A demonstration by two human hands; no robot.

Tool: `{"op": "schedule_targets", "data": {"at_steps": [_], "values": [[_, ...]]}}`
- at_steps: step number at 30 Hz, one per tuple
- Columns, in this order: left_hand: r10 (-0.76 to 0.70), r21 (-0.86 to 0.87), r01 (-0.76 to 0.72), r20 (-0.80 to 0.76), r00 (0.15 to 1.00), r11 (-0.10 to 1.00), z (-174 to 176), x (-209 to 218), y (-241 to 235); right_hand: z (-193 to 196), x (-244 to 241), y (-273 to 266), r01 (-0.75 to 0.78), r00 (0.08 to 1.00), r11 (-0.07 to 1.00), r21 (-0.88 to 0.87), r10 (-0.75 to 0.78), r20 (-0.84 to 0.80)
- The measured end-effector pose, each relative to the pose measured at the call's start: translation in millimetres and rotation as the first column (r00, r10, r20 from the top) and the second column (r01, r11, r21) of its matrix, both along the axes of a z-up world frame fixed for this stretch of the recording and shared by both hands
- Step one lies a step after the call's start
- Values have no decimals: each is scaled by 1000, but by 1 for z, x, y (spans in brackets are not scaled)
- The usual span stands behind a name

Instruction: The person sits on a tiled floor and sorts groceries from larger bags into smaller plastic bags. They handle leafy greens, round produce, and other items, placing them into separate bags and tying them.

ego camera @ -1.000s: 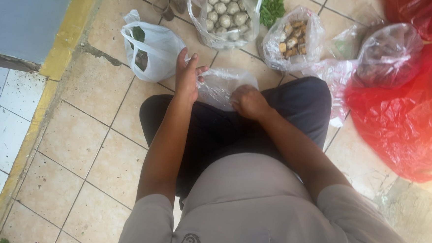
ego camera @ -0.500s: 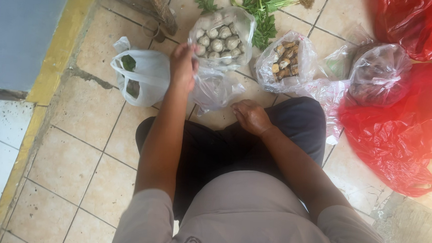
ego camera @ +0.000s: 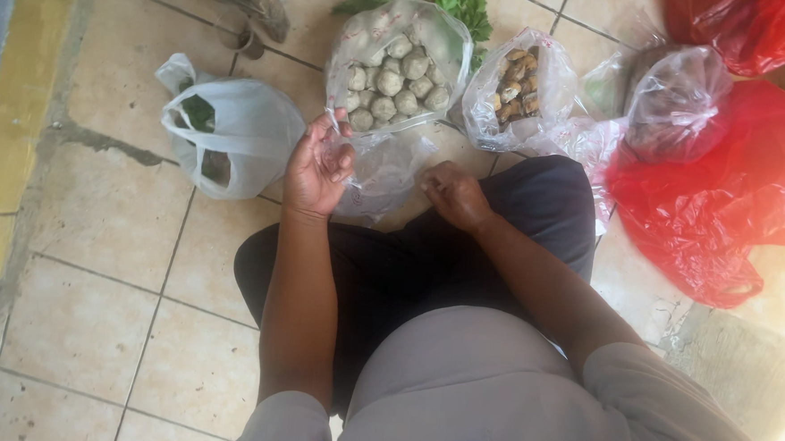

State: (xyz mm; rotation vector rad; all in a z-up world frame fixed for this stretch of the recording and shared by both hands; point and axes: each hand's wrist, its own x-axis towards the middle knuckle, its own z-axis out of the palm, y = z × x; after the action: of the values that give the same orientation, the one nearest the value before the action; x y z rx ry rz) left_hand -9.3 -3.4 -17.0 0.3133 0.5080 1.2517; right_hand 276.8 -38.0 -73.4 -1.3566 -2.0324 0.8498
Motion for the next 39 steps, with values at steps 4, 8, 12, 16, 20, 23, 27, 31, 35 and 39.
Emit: {"op": "schedule_targets", "data": {"at_steps": [4,8,12,16,20,23,27,31,35,39], "values": [[-67,83,58,116,991,995,-1,-6,20,34,-19,11,-99,995,932,348,90,42],[-129,141,110,138,982,984,-2,3,22,79,-32,35,-3,996,950,312,32,-86],[-172,137,151,155,973,979,0,7,24,96,-57,107,-110,991,950,293,84,102],[-216,153,193,153,964,969,2,-3,23,79,-72,174,-142,825,985,93,66,561],[-255,149,239,105,961,960,2,-10,20,54,-69,191,8,746,995,-104,64,663],[-269,152,254,89,959,955,1,-9,23,43,-61,185,13,780,1000,-7,-6,626],[-291,140,279,78,954,950,-2,-6,25,38,-56,185,41,786,999,3,-34,617],[-274,168,261,59,960,951,-5,-8,23,55,-59,195,-29,669,996,-83,81,738],[-258,188,238,89,962,953,-5,-13,23,88,-44,172,66,985,841,-537,-140,-97],[-267,209,238,127,955,949,-7,-16,26,83,-37,118,-464,694,605,-647,-206,-690]]}}
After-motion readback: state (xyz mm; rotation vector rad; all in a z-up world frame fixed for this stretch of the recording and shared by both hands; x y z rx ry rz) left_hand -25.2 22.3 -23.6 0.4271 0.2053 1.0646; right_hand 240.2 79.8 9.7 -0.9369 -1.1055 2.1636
